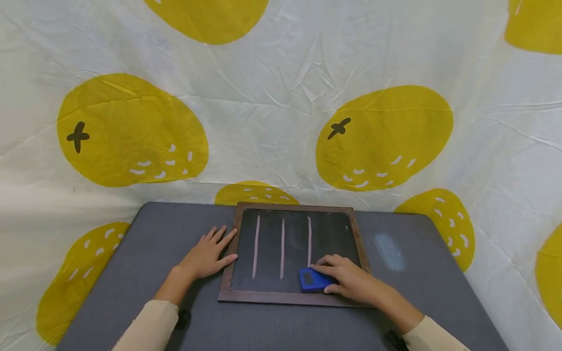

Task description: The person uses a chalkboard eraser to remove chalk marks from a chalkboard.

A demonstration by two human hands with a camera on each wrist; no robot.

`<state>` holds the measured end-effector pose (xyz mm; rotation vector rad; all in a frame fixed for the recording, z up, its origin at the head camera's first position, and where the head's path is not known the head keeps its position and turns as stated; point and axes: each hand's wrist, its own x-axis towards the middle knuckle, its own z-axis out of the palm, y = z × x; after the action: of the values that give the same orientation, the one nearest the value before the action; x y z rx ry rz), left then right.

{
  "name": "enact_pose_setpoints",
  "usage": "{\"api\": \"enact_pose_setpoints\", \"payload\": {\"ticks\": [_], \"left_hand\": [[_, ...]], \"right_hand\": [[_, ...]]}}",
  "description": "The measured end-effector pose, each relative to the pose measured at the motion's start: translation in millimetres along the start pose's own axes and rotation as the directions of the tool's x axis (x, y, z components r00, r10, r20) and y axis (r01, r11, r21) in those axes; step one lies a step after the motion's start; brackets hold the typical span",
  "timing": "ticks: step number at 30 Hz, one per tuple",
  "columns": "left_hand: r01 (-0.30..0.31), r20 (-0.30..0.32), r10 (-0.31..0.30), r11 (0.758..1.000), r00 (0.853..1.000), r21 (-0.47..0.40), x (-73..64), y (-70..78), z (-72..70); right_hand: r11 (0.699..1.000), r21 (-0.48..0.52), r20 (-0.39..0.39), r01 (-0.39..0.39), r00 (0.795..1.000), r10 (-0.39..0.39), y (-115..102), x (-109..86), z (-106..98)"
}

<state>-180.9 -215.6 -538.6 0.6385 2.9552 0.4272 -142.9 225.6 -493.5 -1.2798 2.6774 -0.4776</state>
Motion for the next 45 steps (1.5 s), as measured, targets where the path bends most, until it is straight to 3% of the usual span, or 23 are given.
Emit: {"api": "enact_pose_setpoints", "payload": {"ticks": [8,20,30,45], "left_hand": [[0.004,-0.002,-0.004,1.000,1.000,-0.002,-0.4,-2.6,2.2],[-0.005,-0.010,0.005,1.000,1.000,0.003,-1.0,-1.0,0.6],[-0.004,-0.009,0.004,1.000,1.000,0.003,-1.5,0.3,-0.5],[-0.002,-0.010,0.002,1.000,1.000,-0.002,0.1,-1.6,2.5]], "right_hand": [[1.000,-0.005,-0.009,0.026,1.000,-0.026,-5.8,12.0,2.0],[0.997,-0.071,0.021,-0.017,1.000,0.018,-1.6,31.1,-0.3],[0.994,-0.094,-0.001,-0.050,0.999,0.050,22.3,59.1,-6.0],[0.983,-0.062,0.006,-0.174,0.985,0.175,66.3,103.4,-22.1]]}}
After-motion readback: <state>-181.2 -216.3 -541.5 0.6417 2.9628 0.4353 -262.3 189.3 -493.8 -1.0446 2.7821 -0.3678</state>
